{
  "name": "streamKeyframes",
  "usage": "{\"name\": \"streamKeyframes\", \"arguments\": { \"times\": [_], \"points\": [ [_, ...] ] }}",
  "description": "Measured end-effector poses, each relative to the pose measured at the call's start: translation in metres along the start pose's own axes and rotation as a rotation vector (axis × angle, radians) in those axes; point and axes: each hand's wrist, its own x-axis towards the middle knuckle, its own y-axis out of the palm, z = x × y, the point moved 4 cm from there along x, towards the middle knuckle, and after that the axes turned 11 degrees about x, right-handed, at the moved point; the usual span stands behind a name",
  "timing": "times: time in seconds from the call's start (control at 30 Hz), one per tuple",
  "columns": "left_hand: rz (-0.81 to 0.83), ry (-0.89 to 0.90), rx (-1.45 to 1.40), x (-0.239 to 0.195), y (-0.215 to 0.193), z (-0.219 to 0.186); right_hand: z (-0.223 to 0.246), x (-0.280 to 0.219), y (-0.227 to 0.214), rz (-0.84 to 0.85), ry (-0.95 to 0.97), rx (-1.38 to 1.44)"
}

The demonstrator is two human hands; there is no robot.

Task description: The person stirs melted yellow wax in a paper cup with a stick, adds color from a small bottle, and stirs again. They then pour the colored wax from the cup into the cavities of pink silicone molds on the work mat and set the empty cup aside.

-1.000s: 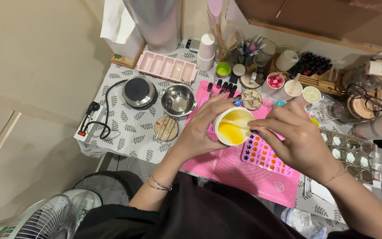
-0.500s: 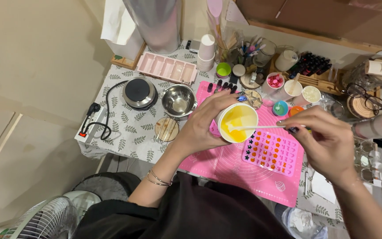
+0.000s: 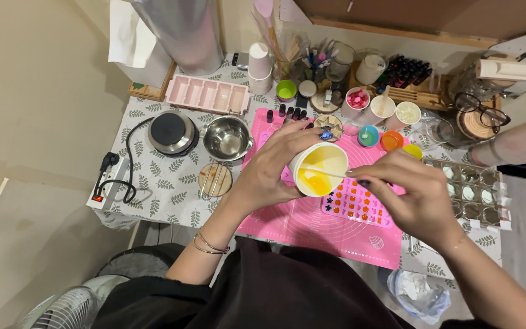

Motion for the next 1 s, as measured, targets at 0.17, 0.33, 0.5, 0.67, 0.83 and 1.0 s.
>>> {"name": "streamKeyframes", "arguments": {
  "times": [0.17,0.33,0.5,0.67,0.83,1.0],
  "points": [
    [0.000,-0.016,-0.006,0.004,0.002,-0.001,-0.019,-0.022,-0.017,-0.099,0.209,0.100],
    [0.023,0.006,0.006,0.010,0.005,-0.003,-0.007,-0.005,-0.025,-0.201,0.029,0.095],
    [0.014,0.015,0.107,0.012,0.006,-0.007,0.020,0.014,-0.003,0.136,-0.286,-0.248],
    [-0.008,0.039,0.074,0.012,0.005,-0.005,0.009,-0.001,-0.004,0.077,-0.183,-0.169],
    [-0.005,0.065,0.037,0.009,0.005,-0.006,-0.008,-0.020,-0.010,-0.037,0.063,-0.053],
    [0.023,0.025,0.018,0.007,0.008,-0.007,-0.016,-0.032,-0.015,-0.196,0.250,0.254]
  ]
}}
